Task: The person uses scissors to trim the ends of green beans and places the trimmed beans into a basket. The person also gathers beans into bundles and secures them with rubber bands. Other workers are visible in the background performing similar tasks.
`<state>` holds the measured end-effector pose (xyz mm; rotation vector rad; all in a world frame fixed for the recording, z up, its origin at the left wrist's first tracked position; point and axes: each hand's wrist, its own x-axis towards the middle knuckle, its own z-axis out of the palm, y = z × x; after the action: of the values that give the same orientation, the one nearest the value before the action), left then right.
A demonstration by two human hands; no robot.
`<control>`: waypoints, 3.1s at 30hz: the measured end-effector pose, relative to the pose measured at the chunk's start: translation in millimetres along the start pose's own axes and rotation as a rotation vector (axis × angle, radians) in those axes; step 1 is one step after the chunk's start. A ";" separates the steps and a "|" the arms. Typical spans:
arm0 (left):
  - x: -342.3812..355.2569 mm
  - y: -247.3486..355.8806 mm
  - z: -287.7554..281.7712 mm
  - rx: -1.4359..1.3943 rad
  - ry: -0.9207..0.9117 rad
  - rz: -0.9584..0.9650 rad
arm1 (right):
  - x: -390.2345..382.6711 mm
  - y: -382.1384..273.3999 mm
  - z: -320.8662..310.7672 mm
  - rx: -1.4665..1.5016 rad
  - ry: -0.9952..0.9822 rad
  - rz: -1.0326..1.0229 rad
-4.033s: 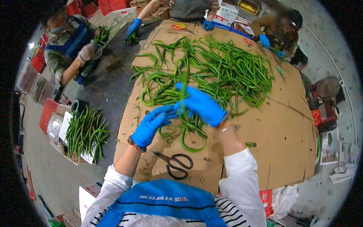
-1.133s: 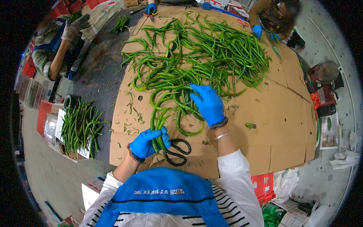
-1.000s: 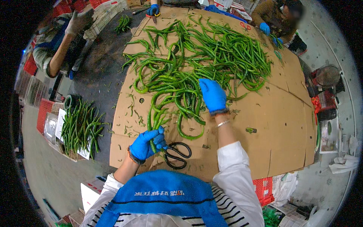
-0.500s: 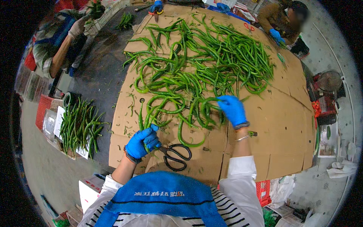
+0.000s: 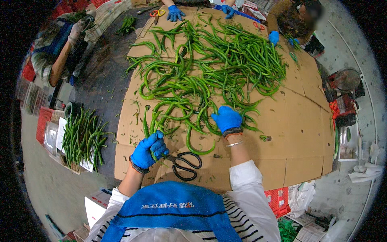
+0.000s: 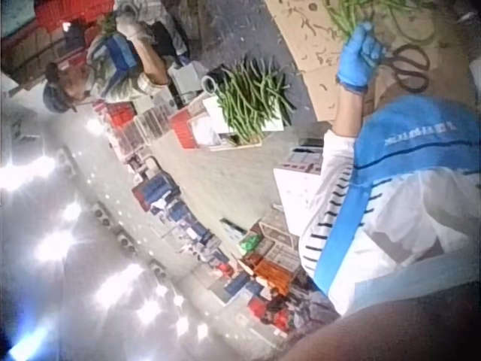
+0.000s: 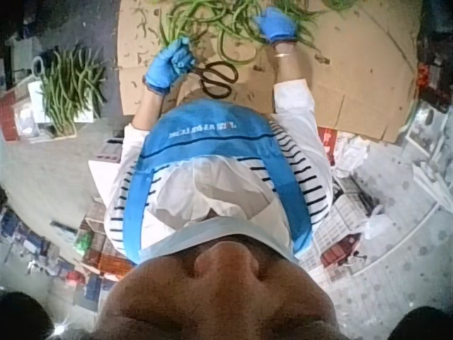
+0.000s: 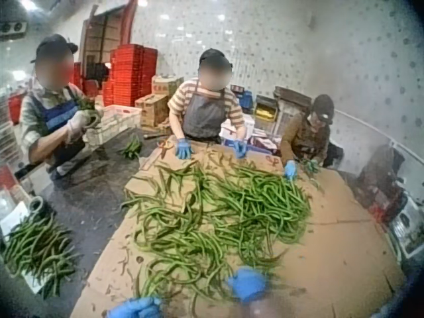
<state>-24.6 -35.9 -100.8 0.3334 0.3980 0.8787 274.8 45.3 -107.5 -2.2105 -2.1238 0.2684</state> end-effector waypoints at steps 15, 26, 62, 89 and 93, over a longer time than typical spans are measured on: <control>2.2 -8.3 17.3 0.016 0.013 -0.124 | -5.7 31.4 11.1 0.357 0.060 0.107; 22.3 2.2 28.3 -0.031 -0.092 -0.342 | -34.5 -62.3 -98.2 0.472 0.213 -0.995; 21.1 2.8 12.3 -0.154 -0.086 -0.176 | 22.4 22.9 -83.6 0.807 0.329 -0.139; -13.3 25.2 10.1 -0.027 0.079 0.093 | 115.5 -103.7 12.2 0.058 0.036 -0.364; -14.7 22.3 1.1 -0.092 0.093 0.060 | 121.7 -88.5 -0.5 0.273 0.022 -0.278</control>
<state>-47.6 -34.4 -87.2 0.2213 0.4337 0.9707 191.8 170.7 -102.1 -1.7420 -2.1956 0.4795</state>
